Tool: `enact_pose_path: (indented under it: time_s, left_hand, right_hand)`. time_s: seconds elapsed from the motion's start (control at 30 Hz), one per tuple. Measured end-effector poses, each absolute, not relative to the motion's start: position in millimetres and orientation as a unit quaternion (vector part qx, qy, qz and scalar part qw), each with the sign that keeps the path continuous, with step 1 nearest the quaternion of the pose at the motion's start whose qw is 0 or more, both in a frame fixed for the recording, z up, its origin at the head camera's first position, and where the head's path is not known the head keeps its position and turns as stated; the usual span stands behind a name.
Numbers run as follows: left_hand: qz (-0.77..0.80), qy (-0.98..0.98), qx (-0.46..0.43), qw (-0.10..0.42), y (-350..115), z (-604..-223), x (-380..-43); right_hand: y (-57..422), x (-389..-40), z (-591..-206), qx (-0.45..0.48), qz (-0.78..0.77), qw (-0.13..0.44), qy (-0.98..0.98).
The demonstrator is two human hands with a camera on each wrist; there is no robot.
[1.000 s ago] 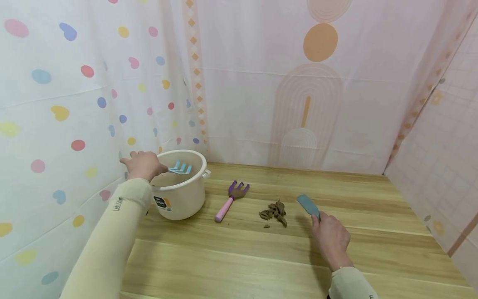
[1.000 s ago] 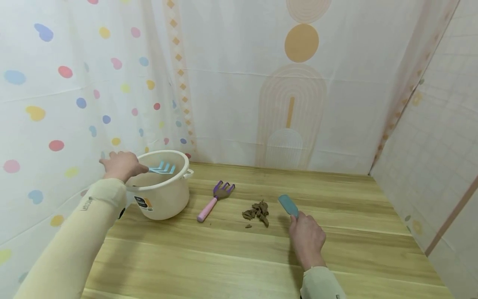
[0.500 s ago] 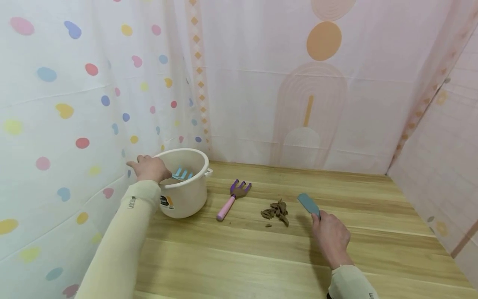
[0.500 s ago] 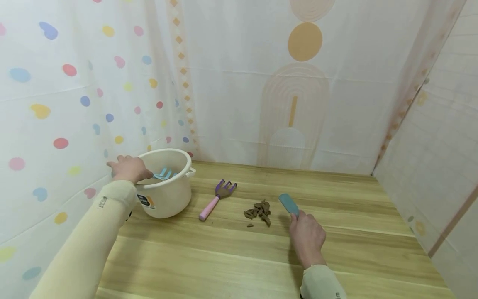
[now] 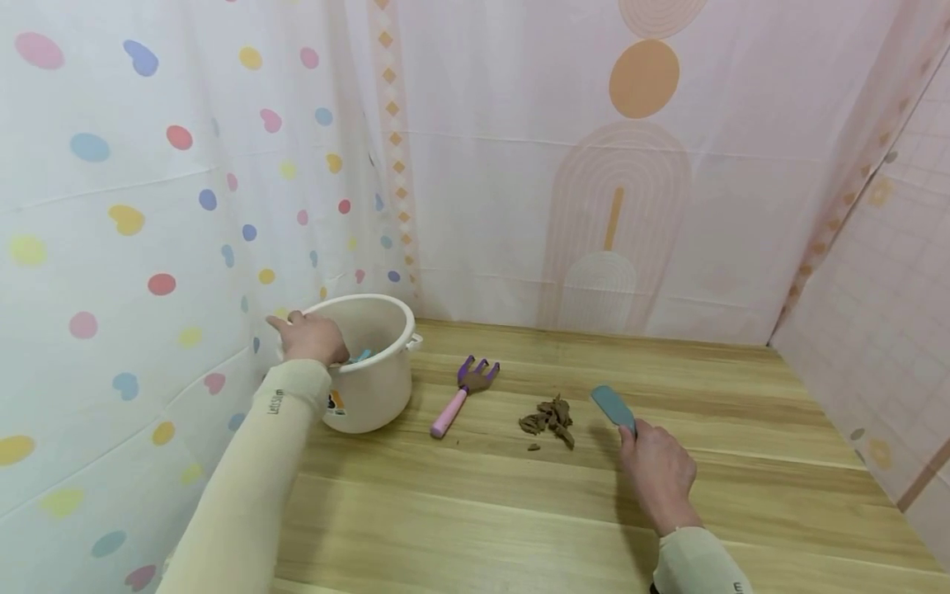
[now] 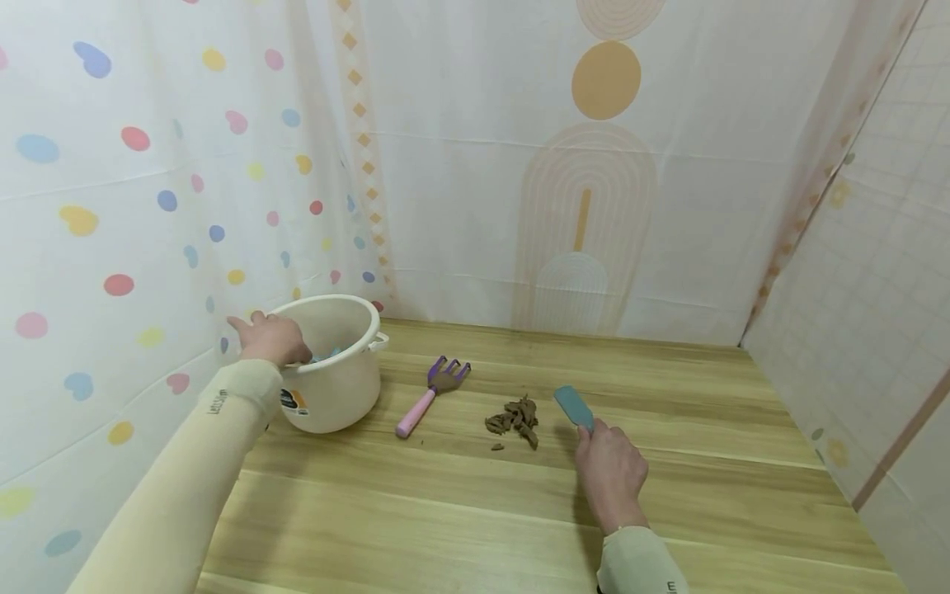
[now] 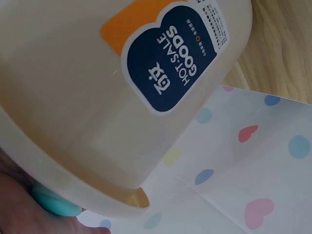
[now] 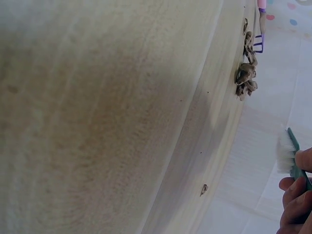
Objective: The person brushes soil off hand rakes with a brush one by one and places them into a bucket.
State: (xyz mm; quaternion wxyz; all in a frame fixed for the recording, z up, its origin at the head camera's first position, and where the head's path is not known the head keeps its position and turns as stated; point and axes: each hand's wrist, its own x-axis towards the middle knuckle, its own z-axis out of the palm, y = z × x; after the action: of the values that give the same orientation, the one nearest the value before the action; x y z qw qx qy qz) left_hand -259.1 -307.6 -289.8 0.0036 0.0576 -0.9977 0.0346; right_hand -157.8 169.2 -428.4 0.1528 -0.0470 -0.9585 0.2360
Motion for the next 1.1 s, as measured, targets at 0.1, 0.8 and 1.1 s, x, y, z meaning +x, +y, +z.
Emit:
enact_pose_path:
  time_s: [0.1, 0.8, 1.1]
  left_hand:
    - [0.036, -0.998, 0.057, -0.004, -306, -291, -258]
    - [-0.013, -0.985, 0.001, 0.169, -236, -264, -272]
    - [0.038, -0.977, -0.063, 0.2, -173, -267, -259]
  right_hand:
    - [169, -158, -430, -0.049, 0.237, 0.149, -0.959]
    - [168, -156, -434, -0.041, 0.235, 0.153, -0.959]
    - [168, -155, -434, -0.043, 0.229, 0.143, -0.962]
